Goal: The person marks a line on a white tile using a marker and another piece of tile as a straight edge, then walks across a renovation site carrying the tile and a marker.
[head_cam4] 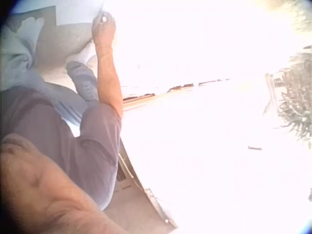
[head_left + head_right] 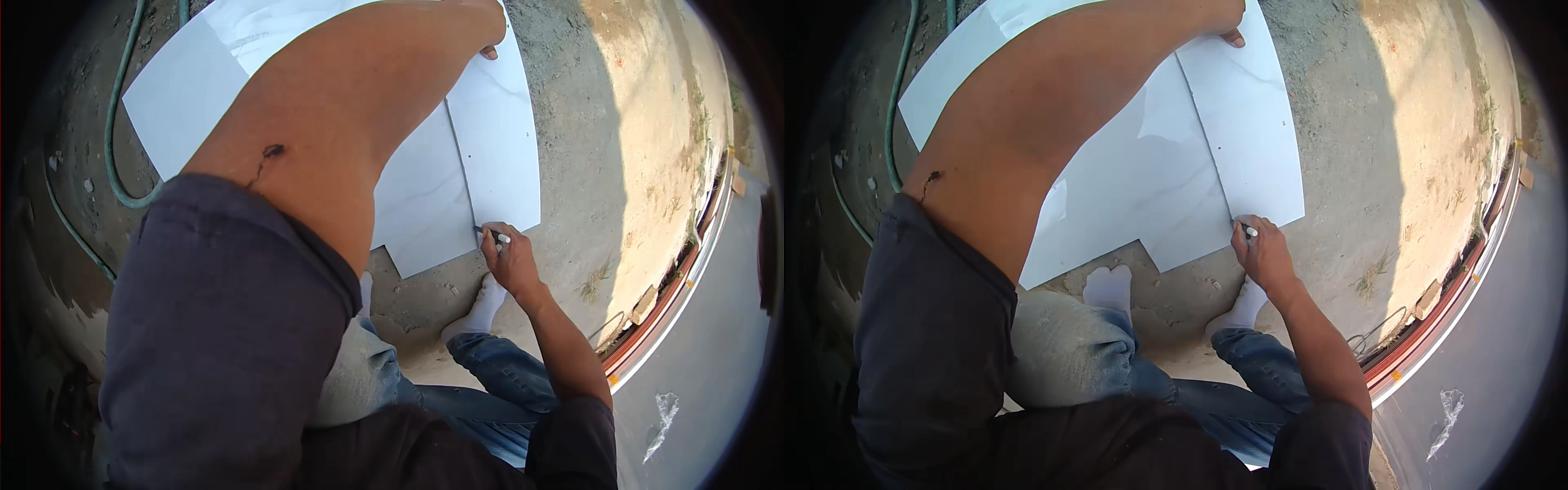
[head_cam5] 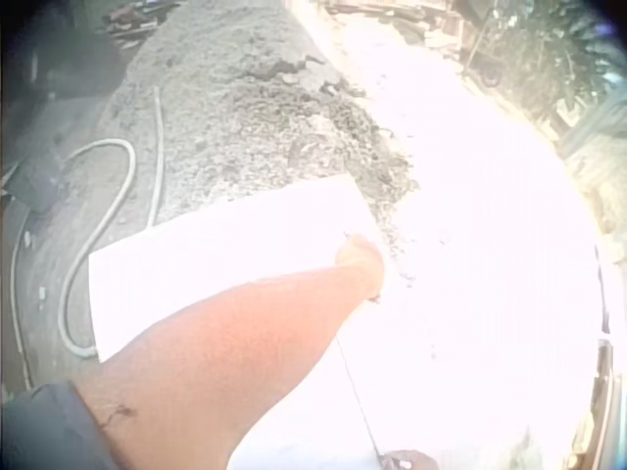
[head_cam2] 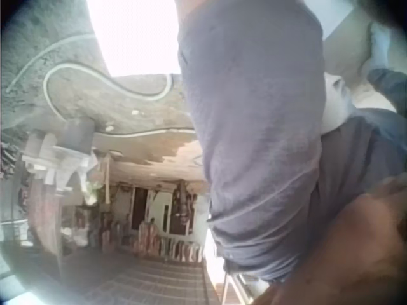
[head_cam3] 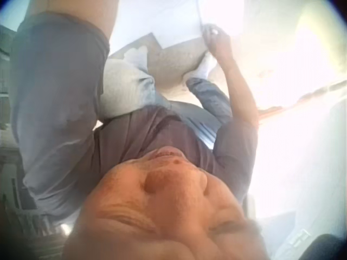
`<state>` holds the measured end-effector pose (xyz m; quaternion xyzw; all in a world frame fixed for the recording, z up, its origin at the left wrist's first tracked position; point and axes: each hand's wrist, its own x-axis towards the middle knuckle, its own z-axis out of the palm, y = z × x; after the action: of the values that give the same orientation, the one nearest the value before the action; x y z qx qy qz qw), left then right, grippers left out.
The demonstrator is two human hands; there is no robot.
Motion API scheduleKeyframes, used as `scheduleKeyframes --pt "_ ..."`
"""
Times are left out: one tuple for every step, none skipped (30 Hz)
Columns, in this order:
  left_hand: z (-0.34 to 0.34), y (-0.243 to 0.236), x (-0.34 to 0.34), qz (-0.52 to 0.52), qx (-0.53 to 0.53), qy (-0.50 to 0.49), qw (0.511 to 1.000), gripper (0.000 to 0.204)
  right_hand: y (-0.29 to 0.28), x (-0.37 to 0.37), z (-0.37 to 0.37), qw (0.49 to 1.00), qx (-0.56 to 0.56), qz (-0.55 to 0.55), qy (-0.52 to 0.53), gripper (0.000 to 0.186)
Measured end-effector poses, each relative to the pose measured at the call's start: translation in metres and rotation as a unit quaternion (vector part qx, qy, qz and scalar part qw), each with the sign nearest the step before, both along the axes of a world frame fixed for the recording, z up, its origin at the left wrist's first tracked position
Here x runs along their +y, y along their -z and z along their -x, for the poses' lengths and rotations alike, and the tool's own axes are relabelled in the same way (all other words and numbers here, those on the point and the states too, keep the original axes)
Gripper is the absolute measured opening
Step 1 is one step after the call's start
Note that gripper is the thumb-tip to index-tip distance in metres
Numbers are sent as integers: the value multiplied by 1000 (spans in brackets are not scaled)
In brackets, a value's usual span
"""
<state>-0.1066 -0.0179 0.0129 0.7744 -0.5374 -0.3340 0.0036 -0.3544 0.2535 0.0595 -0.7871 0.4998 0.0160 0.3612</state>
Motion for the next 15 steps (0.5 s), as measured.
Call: scheduleKeyframes --pt "0 -1 -1 8 41 -23 999 64 -2 17 20 995 74 -68 -9 15" --pt "3 -9 1 13 43 -21 999 64 -5 27 37 979 150 -136 -13 18" --pt "4 -21 11 59 -69 121 989 62 -8 30 46 980 149 -133 -13 18" --pt "-2 -31 17 100 -183 254 944 60 -13 30 49 980 157 -117 36 21" --pt "-4 -27 14 101 -189 248 945 60 -15 26 50 977 165 -101 84 23" --pt "-6 -16 10 40 -165 242 955 66 -14 17 50 979 160 -98 77 23" --pt "-8 -13 5 -17 -141 237 961 72 -15 2 46 978 141 -21 151 23" --pt "-9 -21 12 -15 -146 236 961 72 -13 -12 45 965 120 53 227 24" --pt "-11 -27 25 52 -152 227 961 70 -5 -25 50 966 114 55 225 24" --pt "-19 -38 42 117 -162 215 956 68 9 -41 55 958 116 161 208 25" --pt "-25 -41 53 118 -168 210 956 68 21 -54 60 938 121 264 191 28" --pt "-31 -41 65 177 -59 96 978 69 32 -64 64 939 113 266 187 28" --pt "-36 -40 79 235 52 -20 970 70 43 -75 67 940 133 247 196 31" --pt "-32 -34 106 259 86 -57 960 63 50 -84 65 940 153 227 205 36" --pt "-24 -32 137 282 120 -93 947 56 51 -95 57 941 147 230 202 36"
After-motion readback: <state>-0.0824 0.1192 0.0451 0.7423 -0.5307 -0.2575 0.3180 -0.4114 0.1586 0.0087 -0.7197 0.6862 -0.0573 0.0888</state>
